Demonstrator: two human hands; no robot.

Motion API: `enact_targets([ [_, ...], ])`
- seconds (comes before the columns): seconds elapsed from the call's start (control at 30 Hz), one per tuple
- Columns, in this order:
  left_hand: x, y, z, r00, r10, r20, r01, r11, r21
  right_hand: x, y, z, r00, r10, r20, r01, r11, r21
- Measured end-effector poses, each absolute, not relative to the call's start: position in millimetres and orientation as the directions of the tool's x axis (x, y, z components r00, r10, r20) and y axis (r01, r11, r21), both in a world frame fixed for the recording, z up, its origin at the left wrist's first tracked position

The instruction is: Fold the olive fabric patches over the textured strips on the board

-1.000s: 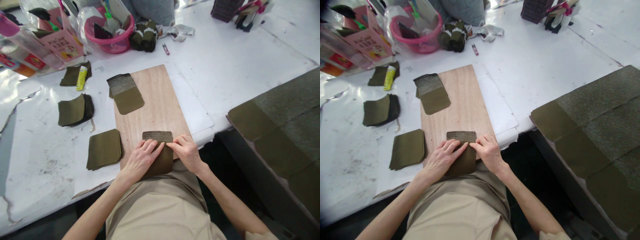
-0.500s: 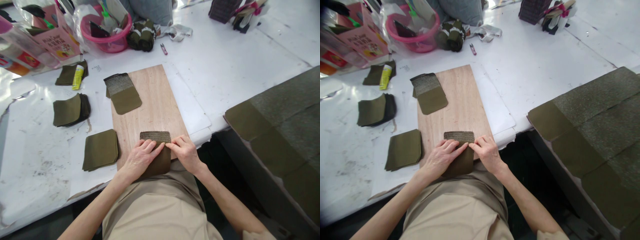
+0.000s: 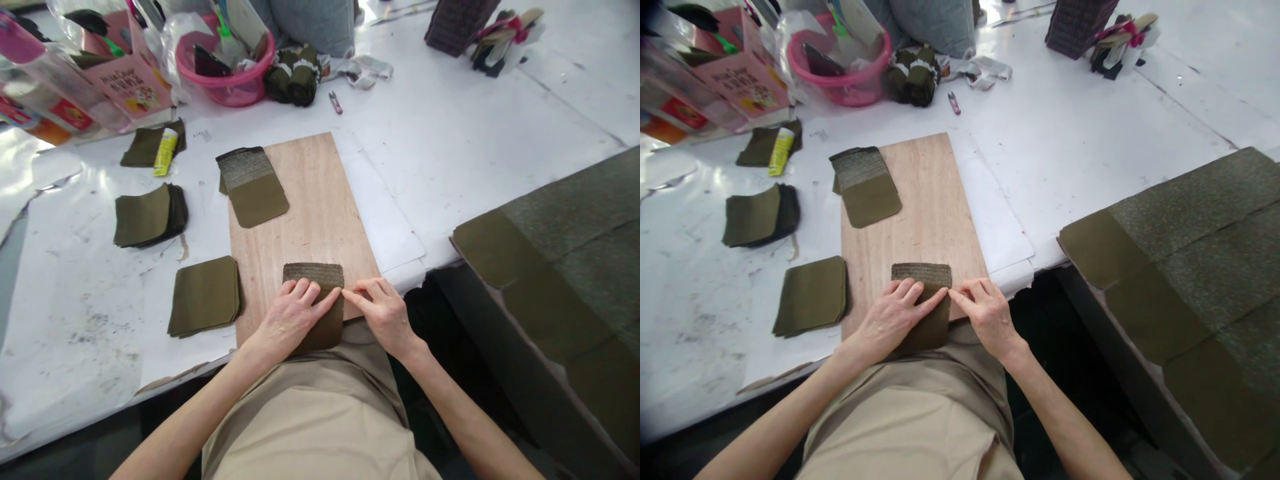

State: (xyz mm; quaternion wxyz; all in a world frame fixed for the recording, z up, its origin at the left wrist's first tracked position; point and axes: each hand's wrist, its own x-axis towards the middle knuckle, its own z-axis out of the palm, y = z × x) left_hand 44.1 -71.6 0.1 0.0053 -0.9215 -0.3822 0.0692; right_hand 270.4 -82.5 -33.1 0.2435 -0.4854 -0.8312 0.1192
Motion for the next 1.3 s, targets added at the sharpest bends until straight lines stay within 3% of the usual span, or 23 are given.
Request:
enact_targets([
  [0.2, 43.5, -72.1, -4.1, 0.698, 0.711, -0.084, 0.709, -0.703, -0.055, 259.4, -85.4, -30.9, -0.259, 0.918, 0.300, 0.738, 0.388, -0.552],
  [0.4, 20.8, -79.3, -13.5, 0.660, 0.750, 0.043, 0.751, -0.661, 0.011, 250.3, -87.4, -33.6, -0.309, 0.905, 0.291, 0.769, 0.418, -0.484],
  [0.73, -10.9, -86.1, -20.9, 0.418, 0.854, 0.310, 0.881, -0.464, 0.089, 243.8, -78.9, -17.3, -0.234, 0.941, 0.246, 0.776, 0.333, -0.535],
  [0.97, -0.5, -84.5, -22.6, 0.415, 0.863, 0.288, 0.867, -0.472, 0.163, 221.1, -65.5, -9.6, -0.371, 0.924, 0.093, 0.834, 0.376, -0.404],
  [1.1, 12.5, -78.1, -22.4, 0.481, 0.843, 0.241, 0.830, -0.527, 0.185, 220.2, -55.6, -2.8, -0.433, 0.901, 0.004, 0.812, 0.392, -0.433],
  [1.3, 28.3, -69.4, -14.3, 0.537, 0.833, 0.136, 0.798, -0.553, 0.238, 226.0, -56.5, -0.3, -0.515, 0.849, 0.117, 0.734, 0.508, -0.452],
])
